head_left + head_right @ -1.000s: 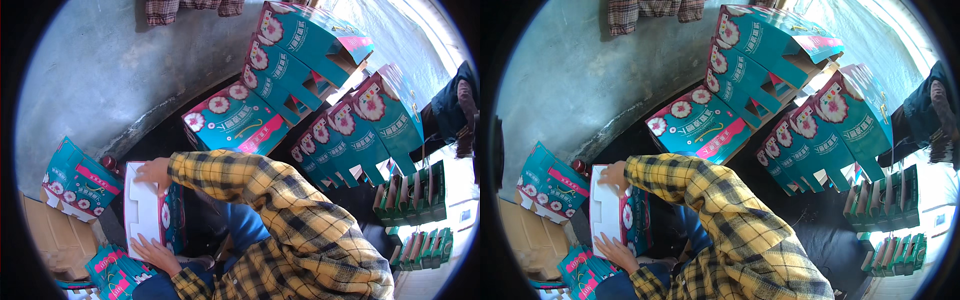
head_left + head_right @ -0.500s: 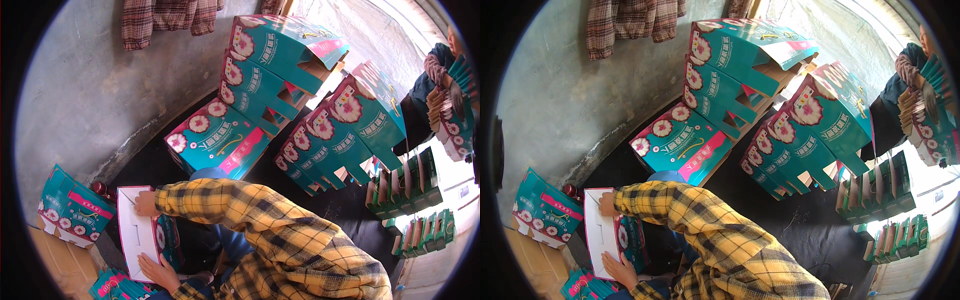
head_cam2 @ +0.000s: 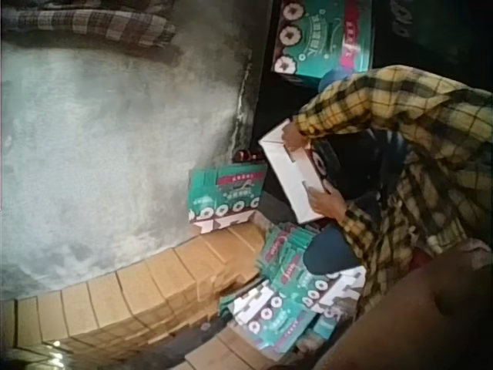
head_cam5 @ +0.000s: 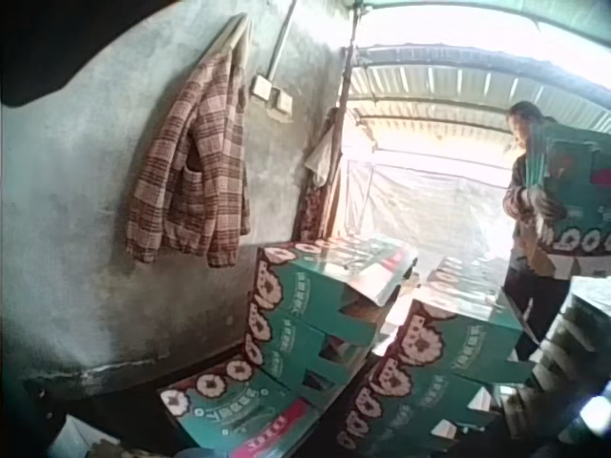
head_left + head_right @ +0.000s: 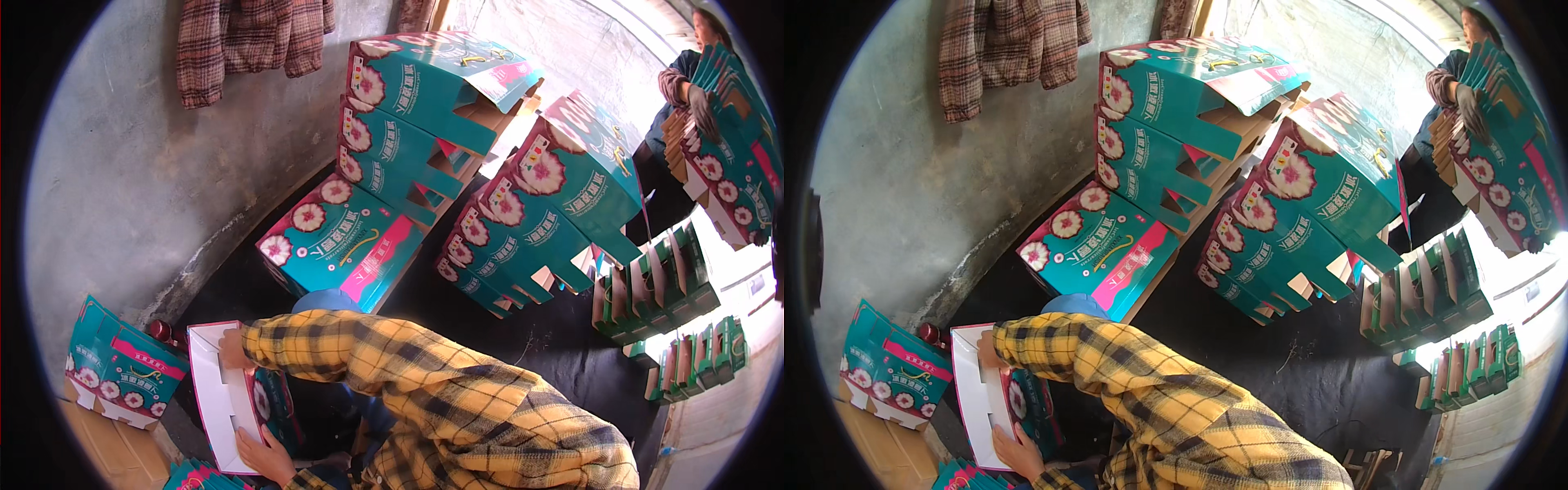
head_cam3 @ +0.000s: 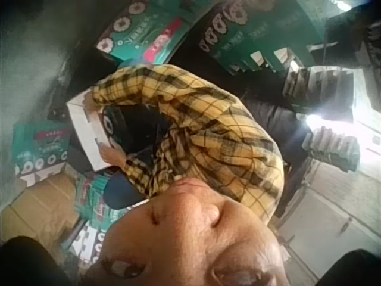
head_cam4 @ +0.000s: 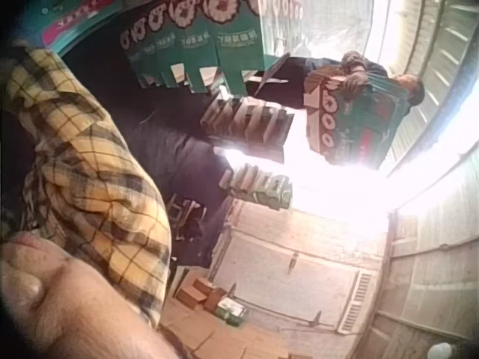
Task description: The person assembles cardboard gift boxes by taking flattened cardboard sheets from a stack, folding the sides and flaps into box shapes, and stacking the finished boxes onto a pile.
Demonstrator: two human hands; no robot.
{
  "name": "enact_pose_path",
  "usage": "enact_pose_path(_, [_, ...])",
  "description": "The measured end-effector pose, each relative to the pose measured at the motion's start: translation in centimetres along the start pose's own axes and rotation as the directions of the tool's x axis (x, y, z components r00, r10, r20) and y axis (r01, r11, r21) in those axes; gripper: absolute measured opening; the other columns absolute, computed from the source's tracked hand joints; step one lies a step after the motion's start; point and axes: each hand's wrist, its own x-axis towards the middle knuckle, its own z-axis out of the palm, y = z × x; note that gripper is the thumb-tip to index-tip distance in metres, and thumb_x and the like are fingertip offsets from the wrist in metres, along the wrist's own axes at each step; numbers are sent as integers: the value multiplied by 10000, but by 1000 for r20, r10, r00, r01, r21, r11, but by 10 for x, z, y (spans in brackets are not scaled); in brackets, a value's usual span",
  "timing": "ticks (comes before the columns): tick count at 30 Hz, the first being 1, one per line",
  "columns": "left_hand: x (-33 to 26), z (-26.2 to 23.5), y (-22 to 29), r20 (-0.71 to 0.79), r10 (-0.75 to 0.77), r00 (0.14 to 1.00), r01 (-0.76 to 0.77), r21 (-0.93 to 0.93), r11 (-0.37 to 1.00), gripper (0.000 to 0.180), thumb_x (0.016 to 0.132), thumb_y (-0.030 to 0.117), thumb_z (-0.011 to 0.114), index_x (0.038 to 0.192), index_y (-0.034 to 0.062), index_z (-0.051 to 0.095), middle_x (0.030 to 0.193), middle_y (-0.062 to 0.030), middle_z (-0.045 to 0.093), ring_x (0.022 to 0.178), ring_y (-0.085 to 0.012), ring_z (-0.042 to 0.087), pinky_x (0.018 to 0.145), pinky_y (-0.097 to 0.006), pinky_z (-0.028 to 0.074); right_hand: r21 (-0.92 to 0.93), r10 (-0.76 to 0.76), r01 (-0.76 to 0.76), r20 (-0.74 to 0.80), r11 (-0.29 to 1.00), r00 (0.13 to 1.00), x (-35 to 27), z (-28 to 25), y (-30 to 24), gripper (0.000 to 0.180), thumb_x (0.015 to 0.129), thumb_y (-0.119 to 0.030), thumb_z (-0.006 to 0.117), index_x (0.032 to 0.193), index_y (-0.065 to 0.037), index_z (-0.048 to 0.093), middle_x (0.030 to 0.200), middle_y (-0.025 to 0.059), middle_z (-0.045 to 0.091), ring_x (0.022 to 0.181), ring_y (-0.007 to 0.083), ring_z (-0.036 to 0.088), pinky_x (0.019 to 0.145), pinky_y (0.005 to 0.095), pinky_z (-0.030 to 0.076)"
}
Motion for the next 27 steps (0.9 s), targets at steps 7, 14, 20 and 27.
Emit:
enact_pose_path(7, [-4, -11, -4, -147, -26, 989, 19, -54, 998, 547, 987, 378, 646, 1336, -35, 566, 1404, -251, 529, 1315, -437, 470, 1084, -525, 392, 158, 167, -140, -176, 978, 970, -22, -37, 8, 548, 732, -554, 796, 1084, -136, 755, 1170, 97, 659, 1168, 315, 580, 946, 459, 480])
enact_pose_path(14, [-7, -17, -8, -386, 153, 910, -113, 125, 986, 602, 932, 522, 707, 1321, 72, 617, 1347, -222, 590, 1230, -419, 565, 1007, -576, 455, 377, 416, -413, 76, 829, 906, -56, -46, 51, 593, 788, -588, 724, 1107, -88, 746, 1136, 144, 700, 1104, 346, 655, 862, 474, 544])
enact_pose_path(20, [0, -10, 8, -322, 149, 935, -104, 151, 983, 562, 964, 526, 658, 1291, 70, 632, 1334, -207, 600, 1225, -409, 570, 985, -563, 466, 577, 392, -392, 132, 717, 911, -66, -16, 84, 642, 810, -590, 699, 1126, -32, 742, 1073, 199, 733, 1060, 369, 688, 903, 486, 530])
enact_pose_path(27, [0, -2, -15, -277, 36, 960, -3, 121, 993, 576, 998, 487, 613, 1342, 26, 597, 1399, -233, 550, 1299, -405, 513, 1070, -548, 406, 561, 309, -456, 340, 691, 888, -28, -33, 63, 684, 813, -609, 724, 1157, -19, 744, 1136, 159, 742, 1079, 322, 692, 928, 461, 526])
